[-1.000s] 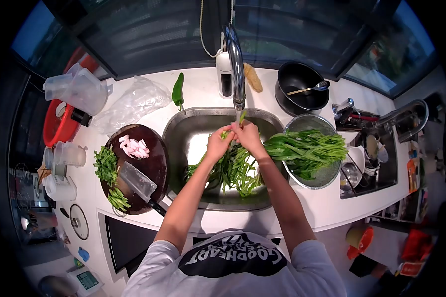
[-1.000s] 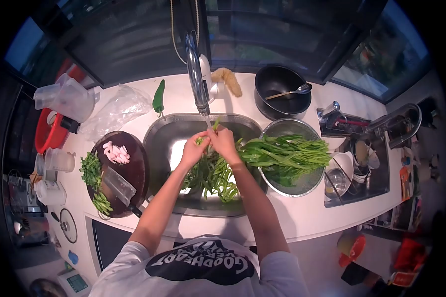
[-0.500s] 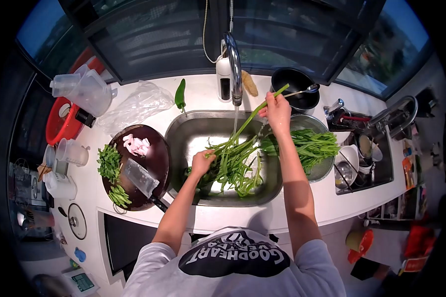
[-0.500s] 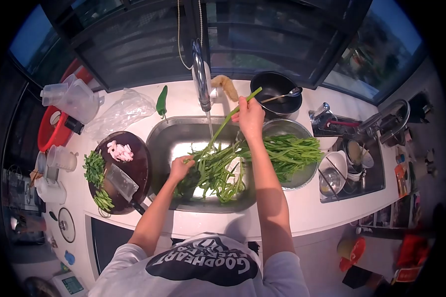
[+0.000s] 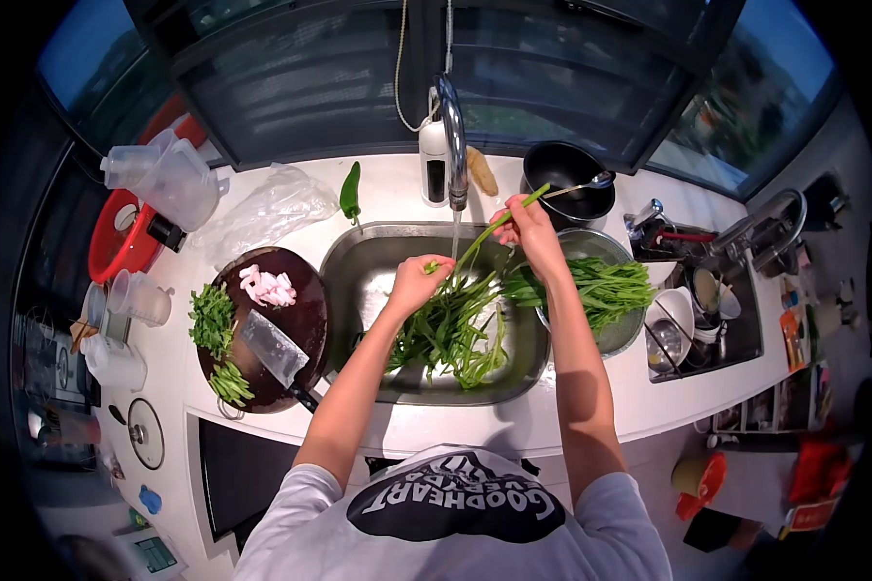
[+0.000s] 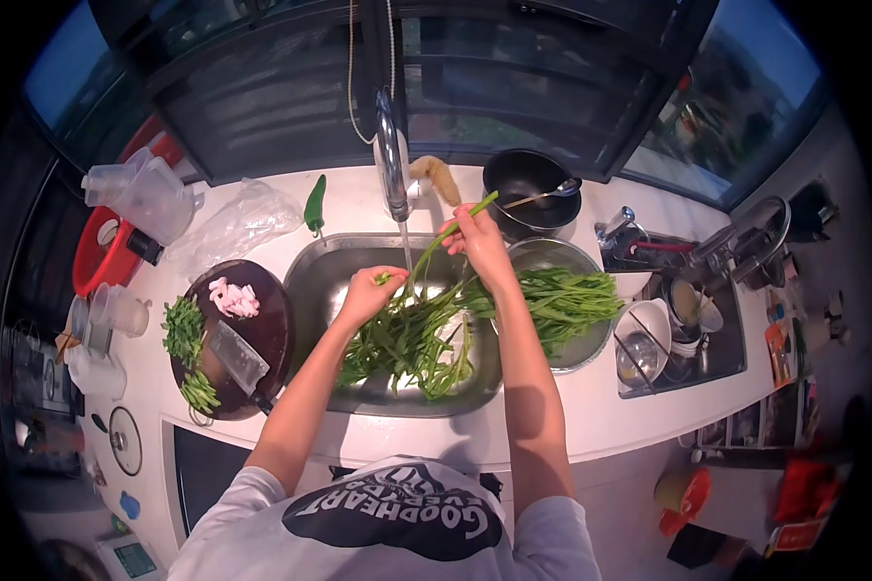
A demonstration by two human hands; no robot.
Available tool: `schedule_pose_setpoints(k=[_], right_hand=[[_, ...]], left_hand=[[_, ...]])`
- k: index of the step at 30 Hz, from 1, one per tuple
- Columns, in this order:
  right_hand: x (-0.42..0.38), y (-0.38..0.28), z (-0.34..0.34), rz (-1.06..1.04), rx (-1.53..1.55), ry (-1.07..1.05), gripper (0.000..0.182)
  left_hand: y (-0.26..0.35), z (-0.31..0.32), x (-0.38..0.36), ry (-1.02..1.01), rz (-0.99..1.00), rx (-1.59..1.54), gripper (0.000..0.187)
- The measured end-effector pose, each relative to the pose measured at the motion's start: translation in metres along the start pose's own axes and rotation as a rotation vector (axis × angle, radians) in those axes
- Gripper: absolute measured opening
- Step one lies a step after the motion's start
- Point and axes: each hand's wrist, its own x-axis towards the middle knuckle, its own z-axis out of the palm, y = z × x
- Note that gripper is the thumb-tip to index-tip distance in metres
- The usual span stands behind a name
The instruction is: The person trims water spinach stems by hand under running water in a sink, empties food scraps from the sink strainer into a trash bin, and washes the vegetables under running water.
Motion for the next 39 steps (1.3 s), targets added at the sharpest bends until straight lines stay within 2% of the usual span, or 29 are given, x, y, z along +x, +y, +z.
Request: schedule_pose_setpoints(k=[4, 6, 10, 13, 16, 19, 22, 28, 31, 34, 37, 39], right_hand=[[-0.002, 0.002, -0.002, 0.007, 0.146, -0.038, 0.023], [-0.001, 0.003, -0.001, 0.016, 0.194, -0.028, 0.024], [0.004, 0.012, 0.002, 0.054, 0.017, 0.037, 0.020], [0.002, 0.020, 0.010, 0.031, -0.212, 0.033, 0.016], [0.003, 0.024, 0.012, 0.048, -0.337, 0.032, 0.013], [0.005, 0.027, 0.011, 0.005, -0.312, -0.014, 0.012], [0.007, 0.032, 0.010, -0.038, -0.303, -0.034, 0.014], [0.007, 0.035, 0.011, -0.028, -0.337, -0.083, 0.014], [0.004, 0.037, 0.013, -0.034, -0.312, -0.050, 0.013], [0.005, 0.041, 0.015, -0.086, -0.305, 0.001, 0.013], [0.004, 0.041, 0.014, -0.102, -0.314, 0.024, 0.013], [0.001, 0.038, 0.015, -0.100, -0.326, 0.024, 0.013]], left_hand=[[-0.003, 0.001, 0.003, 0.009, 0.143, 0.010, 0.020], [-0.004, -0.002, 0.003, -0.006, 0.221, 0.123, 0.018], [-0.001, -0.005, 0.005, 0.051, 0.382, 0.130, 0.015], [0.014, -0.009, -0.002, -0.018, 0.108, 0.177, 0.015], [0.005, -0.010, 0.000, -0.023, 0.162, 0.189, 0.016], [-0.002, -0.010, 0.001, -0.045, 0.171, -0.077, 0.019], [0.004, -0.024, 0.002, -0.219, -0.140, -0.178, 0.022], [0.020, -0.023, -0.004, -0.201, 0.016, 0.134, 0.021], [0.011, -0.015, -0.002, -0.094, 0.300, 0.242, 0.019], [0.007, -0.009, -0.002, 0.003, 0.380, 0.248, 0.018], [0.007, -0.002, -0.004, 0.002, 0.258, 0.101, 0.017], [0.008, 0.002, -0.006, 0.023, 0.247, 0.123, 0.016]])
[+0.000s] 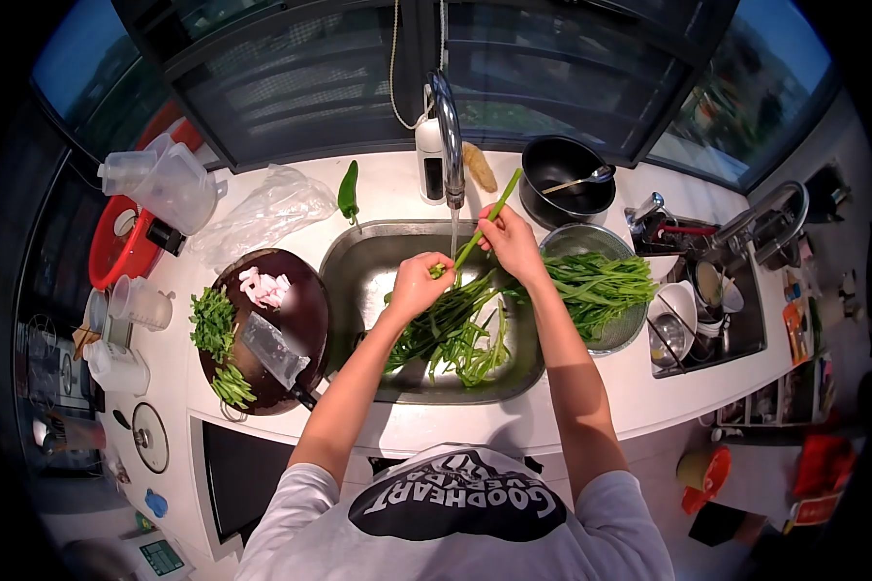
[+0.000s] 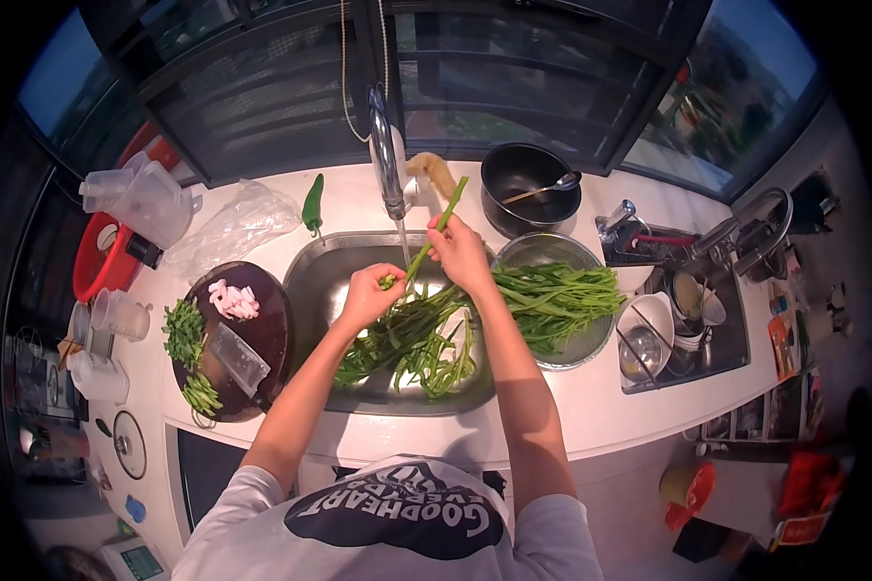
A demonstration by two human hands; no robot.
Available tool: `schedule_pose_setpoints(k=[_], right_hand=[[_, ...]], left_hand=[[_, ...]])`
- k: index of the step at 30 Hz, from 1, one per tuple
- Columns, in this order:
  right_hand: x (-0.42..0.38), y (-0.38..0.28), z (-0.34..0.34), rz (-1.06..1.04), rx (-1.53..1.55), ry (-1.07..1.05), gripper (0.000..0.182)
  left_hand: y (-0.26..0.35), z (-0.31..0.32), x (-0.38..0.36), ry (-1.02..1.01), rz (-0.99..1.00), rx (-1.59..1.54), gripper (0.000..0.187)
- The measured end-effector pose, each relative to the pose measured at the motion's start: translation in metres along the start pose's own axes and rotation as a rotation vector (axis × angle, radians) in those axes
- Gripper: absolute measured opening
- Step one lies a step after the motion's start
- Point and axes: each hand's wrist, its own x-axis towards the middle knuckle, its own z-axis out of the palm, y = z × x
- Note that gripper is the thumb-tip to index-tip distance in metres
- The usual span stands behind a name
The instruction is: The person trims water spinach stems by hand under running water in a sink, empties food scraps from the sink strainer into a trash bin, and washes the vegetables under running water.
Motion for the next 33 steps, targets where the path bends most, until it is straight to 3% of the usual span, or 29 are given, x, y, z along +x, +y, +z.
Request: schedule_pose_setpoints(k=[4, 7, 13, 16, 18, 20, 23, 26, 29, 32, 33], right_hand=[[-0.007, -0.011, 0.000, 0.064, -0.067, -0.059, 0.011], [-0.012, -0.005, 0.005, 0.050, 0.025, -0.030, 0.011], [-0.015, 0.017, 0.023, 0.000, 0.155, 0.180, 0.011], [-0.018, 0.006, 0.020, 0.137, 0.096, 0.317, 0.009], [-0.018, -0.004, 0.007, 0.068, 0.002, 0.291, 0.007], [-0.014, -0.003, 0.005, 0.067, -0.028, 0.195, 0.008], [-0.014, 0.009, 0.015, 0.087, 0.133, -0.029, 0.009], [-0.016, 0.012, 0.023, 0.106, 0.122, -0.061, 0.009], [-0.016, 0.016, 0.024, 0.060, 0.128, -0.054, 0.013], [-0.014, 0.017, 0.025, 0.046, 0.115, -0.068, 0.015], [-0.015, 0.016, 0.026, 0.051, 0.100, -0.078, 0.015]], left_hand=[[0.007, -0.001, -0.002, 0.033, -0.013, 0.104, 0.015], [0.009, -0.001, -0.002, 0.091, -0.136, -0.031, 0.017], [0.007, 0.002, -0.002, 0.203, -0.269, -0.124, 0.017], [-0.025, 0.002, -0.003, 0.289, -0.321, -0.281, 0.016], [-0.028, -0.012, -0.007, 0.258, -0.448, -0.341, 0.012], [-0.025, -0.012, -0.004, 0.247, -0.437, -0.468, 0.010], [-0.009, -0.008, 0.008, 0.152, -0.302, -0.378, 0.013], [-0.009, -0.003, 0.012, 0.029, -0.143, -0.181, 0.025], [0.012, -0.010, 0.012, -0.098, -0.205, 0.043, 0.025], [0.002, -0.001, 0.011, 0.044, 0.084, 0.058, 0.025], [0.005, 0.000, 0.011, 0.061, 0.047, 0.072, 0.023]])
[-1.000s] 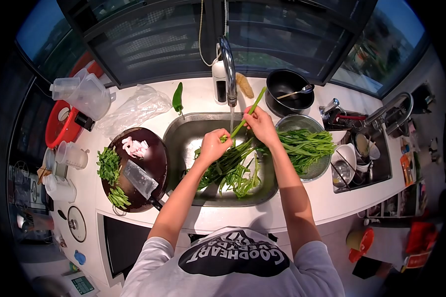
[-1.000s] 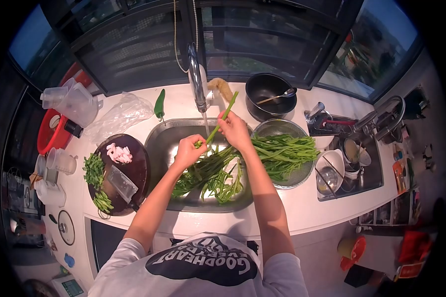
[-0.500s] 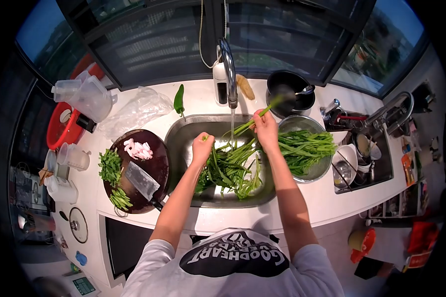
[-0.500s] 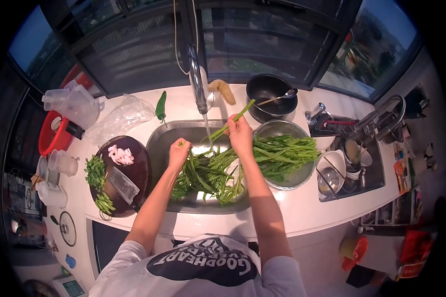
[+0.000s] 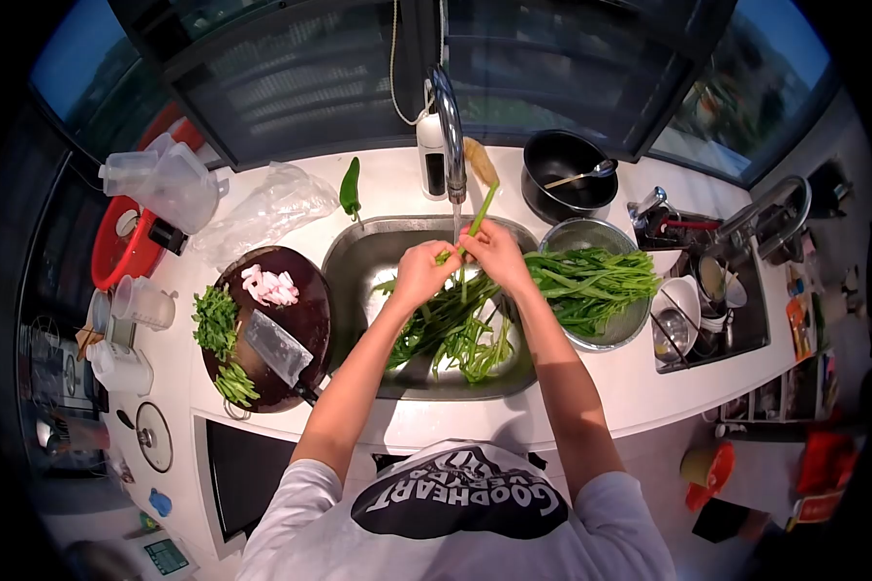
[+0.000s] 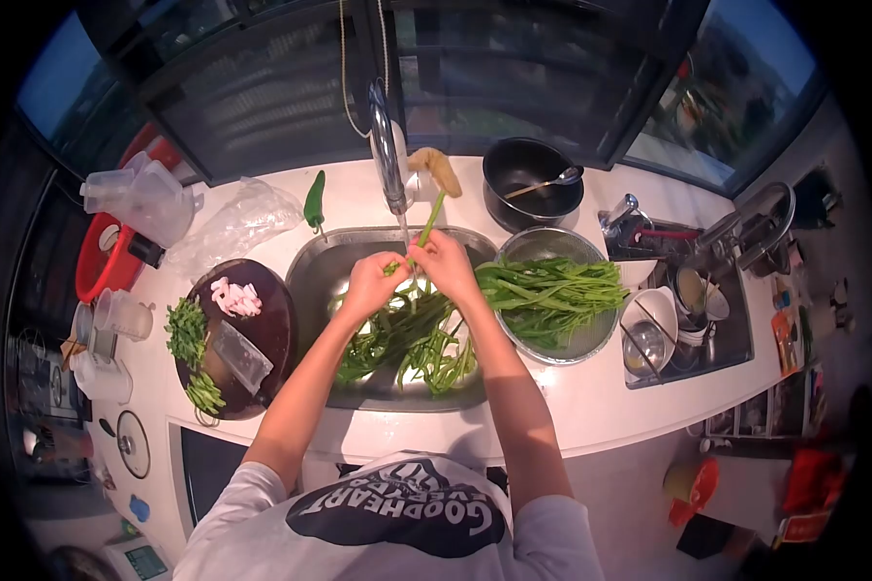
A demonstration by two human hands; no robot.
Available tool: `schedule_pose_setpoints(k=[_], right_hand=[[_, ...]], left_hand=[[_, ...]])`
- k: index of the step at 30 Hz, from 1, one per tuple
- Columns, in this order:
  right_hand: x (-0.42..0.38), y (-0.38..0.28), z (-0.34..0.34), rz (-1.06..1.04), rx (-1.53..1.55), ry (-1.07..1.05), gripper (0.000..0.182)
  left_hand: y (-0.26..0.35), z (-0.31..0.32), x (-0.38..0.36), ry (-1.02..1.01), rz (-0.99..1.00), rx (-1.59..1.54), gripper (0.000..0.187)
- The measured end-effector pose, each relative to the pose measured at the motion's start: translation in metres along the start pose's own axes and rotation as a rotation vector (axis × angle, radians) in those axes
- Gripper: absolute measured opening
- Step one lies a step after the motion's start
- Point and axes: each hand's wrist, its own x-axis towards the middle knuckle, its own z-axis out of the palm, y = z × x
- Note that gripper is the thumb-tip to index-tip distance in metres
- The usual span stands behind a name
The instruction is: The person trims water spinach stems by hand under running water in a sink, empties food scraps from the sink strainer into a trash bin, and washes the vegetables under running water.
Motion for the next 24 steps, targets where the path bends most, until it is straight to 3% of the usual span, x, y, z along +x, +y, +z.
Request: schedule_pose_setpoints(k=[4, 9, 12, 13, 15, 16, 19, 22, 24], right_hand=[[-0.003, -0.007, 0.012, 0.125, 0.005, 0.011, 0.015], [-0.003, 0.012, 0.032, 0.050, 0.228, 0.215, 0.016], [-0.009, 0.012, 0.042, -0.002, 0.369, 0.349, 0.012], [-0.011, 0.013, 0.041, -0.004, 0.362, 0.363, 0.011], [-0.017, 0.016, 0.036, -0.012, 0.350, 0.394, 0.011], [-0.021, 0.028, 0.032, 0.023, 0.120, 0.404, 0.018], [-0.036, 0.047, 0.018, 0.389, -0.761, -0.050, 0.027], [-0.043, 0.055, 0.016, 0.473, -0.908, -0.238, 0.037], [-0.033, 0.057, 0.022, 0.037, -0.693, 0.150, 0.039]], left_hand=[[0.011, 0.001, 0.001, 0.040, -0.192, -0.002, 0.019], [0.008, 0.007, 0.002, 0.114, -0.349, -0.184, 0.022], [-0.017, 0.013, 0.006, 0.155, -0.510, -0.582, 0.022], [-0.023, 0.007, 0.007, 0.123, -0.646, -0.658, 0.018], [-0.042, 0.005, 0.002, 0.121, -0.686, -0.751, 0.018], [-0.040, 0.005, 0.002, 0.112, -0.682, -0.748, 0.018], [-0.032, 0.008, 0.004, 0.048, -0.647, -0.721, 0.022], [-0.021, 0.008, 0.009, -0.084, -0.593, -0.650, 0.027], [-0.026, 0.012, 0.013, -0.143, -0.504, -0.604, 0.026]])
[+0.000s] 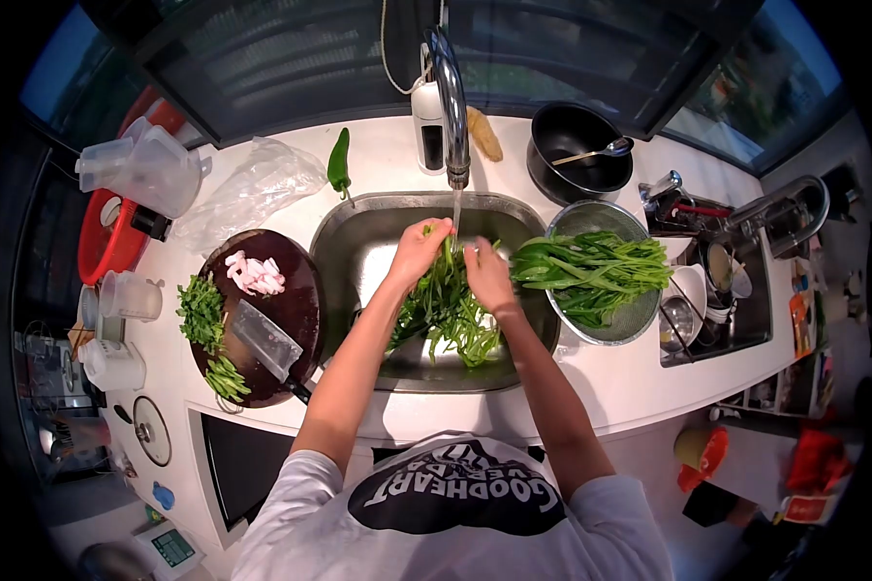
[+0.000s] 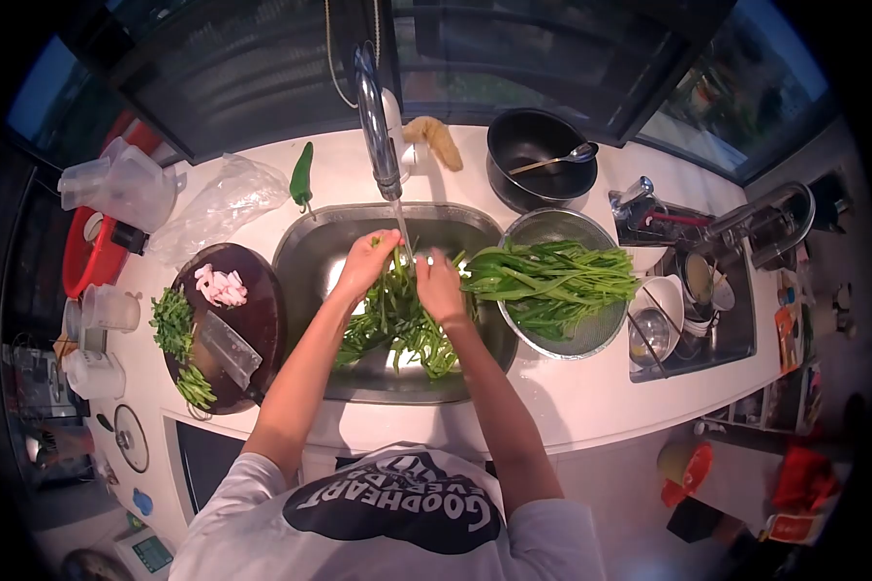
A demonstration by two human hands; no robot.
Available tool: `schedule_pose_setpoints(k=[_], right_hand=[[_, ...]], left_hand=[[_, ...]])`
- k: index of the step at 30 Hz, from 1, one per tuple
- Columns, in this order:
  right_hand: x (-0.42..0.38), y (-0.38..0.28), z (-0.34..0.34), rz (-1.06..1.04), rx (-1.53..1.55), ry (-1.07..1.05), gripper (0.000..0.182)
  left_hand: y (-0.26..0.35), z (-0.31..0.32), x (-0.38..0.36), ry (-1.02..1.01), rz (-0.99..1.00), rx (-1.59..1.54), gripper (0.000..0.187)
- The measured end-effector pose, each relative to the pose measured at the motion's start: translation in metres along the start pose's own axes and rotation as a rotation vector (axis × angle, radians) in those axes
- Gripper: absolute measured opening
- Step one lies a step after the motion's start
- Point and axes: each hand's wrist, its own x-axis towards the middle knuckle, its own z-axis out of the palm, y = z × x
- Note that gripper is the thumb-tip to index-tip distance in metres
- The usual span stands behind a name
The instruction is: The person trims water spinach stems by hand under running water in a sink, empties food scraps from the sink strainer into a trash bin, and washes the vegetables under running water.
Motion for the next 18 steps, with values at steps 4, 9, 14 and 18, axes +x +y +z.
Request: schedule_pose_setpoints(k=[4, 9, 14, 18], right_hand=[[0.024, -0.033, -0.012, -0.032, 0.575, -0.079, 0.042], [0.042, -0.009, 0.022, -0.138, 0.519, -0.152, 0.031], [0.032, 0.009, 0.032, -0.088, 0.362, -0.308, 0.026], [0.010, 0.090, 0.072, 0.035, 0.112, -0.261, 0.029]], left_hand=[[-0.007, 0.007, 0.019, 0.056, 0.223, 0.026, 0.027], [0.003, 0.006, 0.029, 0.214, 0.246, -0.078, 0.026], [0.012, -0.016, 0.038, 0.335, 0.366, -0.003, 0.023], [0.017, -0.041, 0.037, 0.308, 0.364, 0.024, 0.025]])
